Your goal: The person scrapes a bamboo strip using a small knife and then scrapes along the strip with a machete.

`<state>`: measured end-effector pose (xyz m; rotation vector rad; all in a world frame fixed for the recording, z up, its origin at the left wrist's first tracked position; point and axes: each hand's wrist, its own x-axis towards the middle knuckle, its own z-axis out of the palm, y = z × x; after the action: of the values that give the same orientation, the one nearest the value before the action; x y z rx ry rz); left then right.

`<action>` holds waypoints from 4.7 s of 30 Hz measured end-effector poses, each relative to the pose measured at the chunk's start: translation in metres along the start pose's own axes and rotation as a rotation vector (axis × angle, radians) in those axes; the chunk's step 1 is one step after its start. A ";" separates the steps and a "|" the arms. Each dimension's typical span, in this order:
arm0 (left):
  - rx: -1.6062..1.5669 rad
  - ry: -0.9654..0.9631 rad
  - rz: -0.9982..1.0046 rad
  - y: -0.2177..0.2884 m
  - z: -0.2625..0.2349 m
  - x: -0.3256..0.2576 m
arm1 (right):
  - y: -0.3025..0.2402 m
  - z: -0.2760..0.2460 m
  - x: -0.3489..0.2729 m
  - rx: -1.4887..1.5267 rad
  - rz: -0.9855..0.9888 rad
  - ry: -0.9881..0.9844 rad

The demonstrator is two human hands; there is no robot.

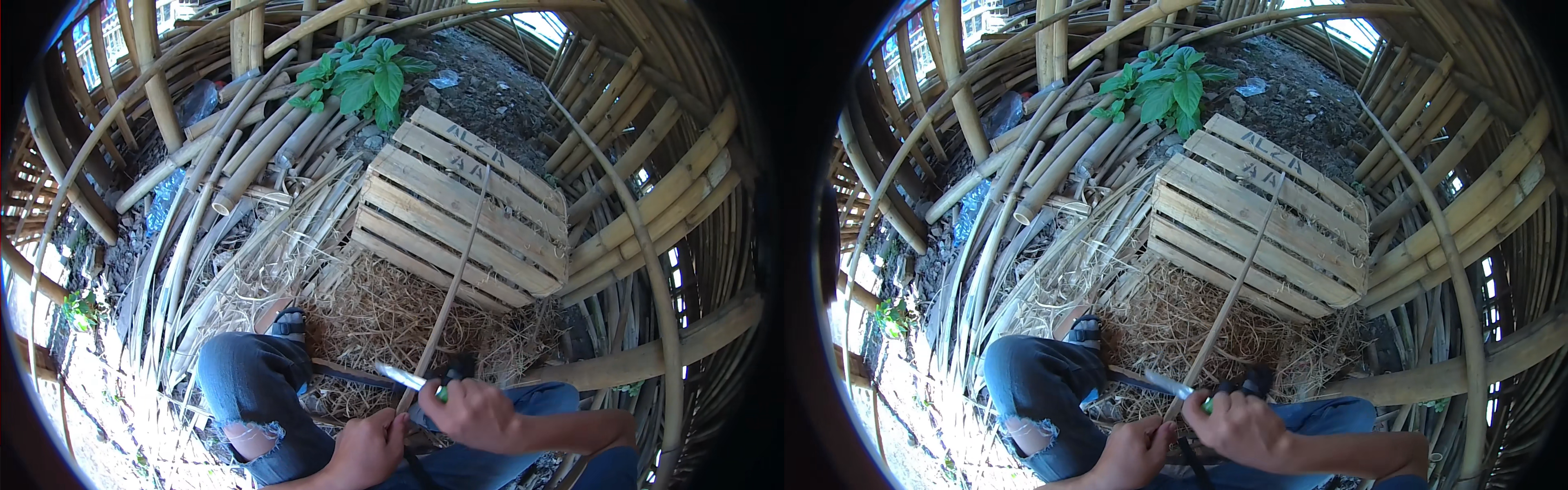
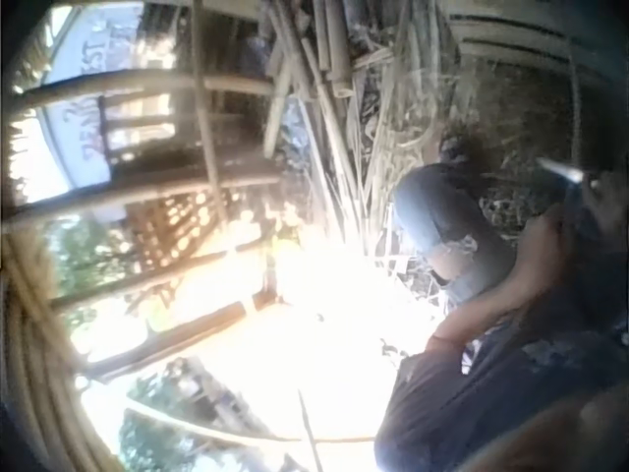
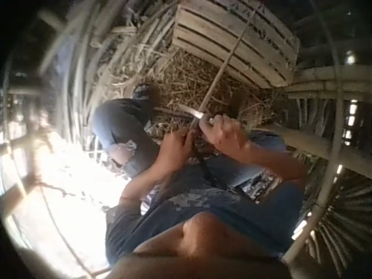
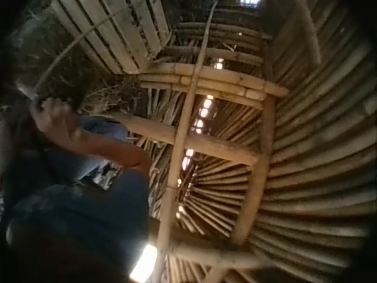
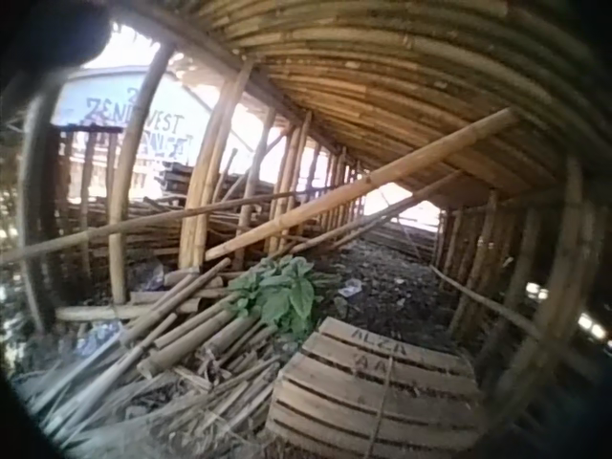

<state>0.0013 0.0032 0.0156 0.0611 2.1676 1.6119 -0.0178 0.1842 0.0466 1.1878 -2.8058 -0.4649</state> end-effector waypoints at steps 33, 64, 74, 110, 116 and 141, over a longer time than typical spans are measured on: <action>-0.053 -0.007 0.014 0.000 0.000 0.003 | 0.004 0.031 -0.011 0.113 0.054 0.193; -0.111 -0.023 -0.058 -0.012 0.011 0.006 | 0.024 0.050 -0.012 -0.079 0.083 0.197; -0.074 -0.006 -0.003 -0.013 0.008 0.005 | 0.011 0.031 -0.007 -0.134 0.077 0.153; -0.194 -0.091 -0.070 -0.019 0.010 0.009 | 0.045 0.052 -0.011 -0.205 0.062 0.274; -0.236 -0.203 -0.197 -0.024 0.008 0.014 | 0.014 0.042 -0.011 -0.245 0.140 0.211; -0.307 -0.204 -0.230 -0.023 0.007 0.014 | 0.037 0.066 -0.010 -0.148 0.186 0.294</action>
<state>-0.0038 0.0059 -0.0113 -0.1087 1.6902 1.7021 -0.0479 0.2321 -0.0049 0.8761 -2.5488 -0.4356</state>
